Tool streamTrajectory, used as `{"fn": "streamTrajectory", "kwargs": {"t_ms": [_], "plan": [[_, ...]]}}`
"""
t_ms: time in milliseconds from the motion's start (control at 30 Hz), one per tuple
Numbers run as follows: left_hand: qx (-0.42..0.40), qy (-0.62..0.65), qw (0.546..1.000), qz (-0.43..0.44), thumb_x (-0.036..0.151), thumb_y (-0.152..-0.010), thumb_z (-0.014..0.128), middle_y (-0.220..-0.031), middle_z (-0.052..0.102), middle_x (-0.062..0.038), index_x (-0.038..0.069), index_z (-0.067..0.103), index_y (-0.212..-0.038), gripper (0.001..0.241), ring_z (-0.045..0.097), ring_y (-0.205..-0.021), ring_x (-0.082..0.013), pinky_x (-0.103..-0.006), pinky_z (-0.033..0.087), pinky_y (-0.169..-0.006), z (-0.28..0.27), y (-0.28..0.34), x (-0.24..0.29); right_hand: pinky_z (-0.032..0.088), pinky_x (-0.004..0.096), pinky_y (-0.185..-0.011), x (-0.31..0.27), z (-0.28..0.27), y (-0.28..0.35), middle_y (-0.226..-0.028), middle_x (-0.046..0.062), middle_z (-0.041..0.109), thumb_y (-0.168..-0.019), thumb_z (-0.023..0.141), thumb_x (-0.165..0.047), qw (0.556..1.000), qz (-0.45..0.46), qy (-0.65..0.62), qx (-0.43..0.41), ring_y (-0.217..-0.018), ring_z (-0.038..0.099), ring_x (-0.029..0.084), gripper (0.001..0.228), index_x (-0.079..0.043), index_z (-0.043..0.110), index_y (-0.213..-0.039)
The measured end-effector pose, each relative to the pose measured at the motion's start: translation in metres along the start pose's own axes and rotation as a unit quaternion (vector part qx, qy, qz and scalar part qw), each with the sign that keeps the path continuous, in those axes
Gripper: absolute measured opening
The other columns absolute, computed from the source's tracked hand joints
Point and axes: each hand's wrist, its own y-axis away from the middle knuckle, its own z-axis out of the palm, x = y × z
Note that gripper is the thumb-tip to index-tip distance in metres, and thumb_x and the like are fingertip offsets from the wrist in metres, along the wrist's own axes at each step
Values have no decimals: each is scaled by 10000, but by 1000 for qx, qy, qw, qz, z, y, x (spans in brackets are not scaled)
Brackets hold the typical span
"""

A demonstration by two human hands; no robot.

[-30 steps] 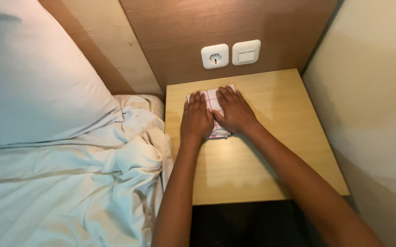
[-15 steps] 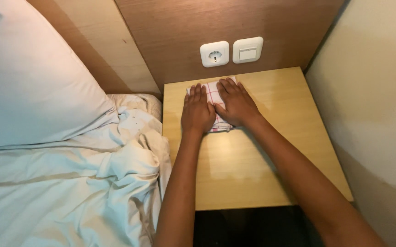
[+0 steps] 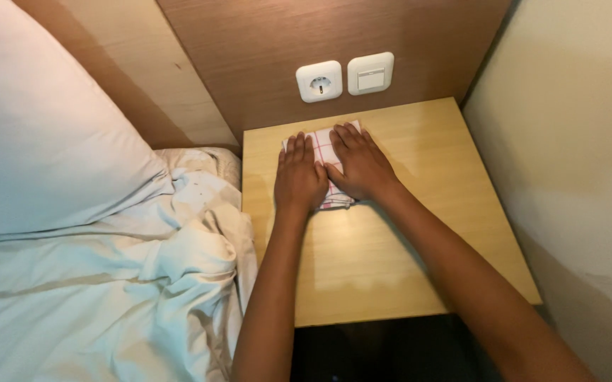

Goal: The person cleans a wooden nightstand next to a bed using a small cloth. They wipe the surface thoroughly, then move to the second nightstand on the other side of the bed and repeat the cleaning process.

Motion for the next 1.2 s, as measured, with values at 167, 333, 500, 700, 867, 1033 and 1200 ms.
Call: {"fn": "streamTrajectory", "kwargs": {"t_ms": [167, 333, 500, 700, 867, 1033, 1200], "plan": [[5, 2, 1000, -9, 247, -944, 485, -1612, 385, -204, -31, 445, -1503, 625, 300, -1524, -346, -482, 219, -1245, 8, -12, -1, 198, 524, -1234, 7, 0, -12, -1580, 240, 389, -955, 544, -444, 1000, -12, -8, 3, -1500, 295, 384, 738, 52, 423, -1489], [9, 1, 1000, -10, 253, -937, 488, -1607, 392, -194, -26, 454, -1496, 625, 305, -1522, -341, -478, 220, -1243, 7, -13, -1, 196, 520, -1234, 4, -7, -12, -1590, 230, 386, -964, 538, -450, 1000, 7, -23, -1, -1513, 294, 370, 738, 49, 426, -1496], [11, -7, 1000, -3, 241, -948, 486, -1600, 402, -204, -34, 461, -1488, 606, 316, -1514, -351, -484, 222, -1238, 10, -8, 4, 188, 520, -1241, 4, -2, 0, -1607, 213, 375, -977, 530, -447, 1000, 11, -4, 16, -1519, 289, 349, 719, 40, 432, -1497], [17, -8, 1000, 10, 234, -937, 496, -1587, 420, -229, -47, 466, -1483, 614, 340, -1504, -369, -489, 238, -1239, 7, 3, 18, 179, 521, -1229, 6, -8, 15, -1605, 207, 372, -952, 533, -444, 1000, 12, -16, 10, -1520, 278, 346, 727, 26, 431, -1497], [23, 2, 1000, 7, 231, -941, 494, -1586, 425, -224, -44, 468, -1485, 611, 344, -1506, -369, -491, 239, -1238, 12, -8, 18, 169, 514, -1243, 16, -8, 5, -1602, 208, 378, -959, 532, -443, 1000, 18, -6, 5, -1524, 276, 344, 736, 34, 423, -1509], [20, 6, 1000, 0, 234, -937, 497, -1590, 413, -219, -43, 463, -1482, 613, 331, -1502, -365, -490, 231, -1226, 12, -15, 16, 165, 510, -1235, 15, -10, -2, -1607, 205, 367, -954, 527, -445, 1000, 18, -11, 9, -1518, 264, 345, 744, 30, 414, -1515], [11, 4, 1000, 1, 241, -942, 486, -1602, 402, -208, -30, 456, -1493, 614, 322, -1515, -352, -481, 224, -1244, 11, -8, 21, 157, 509, -1240, 16, -11, 6, -1620, 188, 353, -952, 519, -458, 999, 36, -9, 5, -1535, 252, 319, 751, 22, 405, -1519]]}}
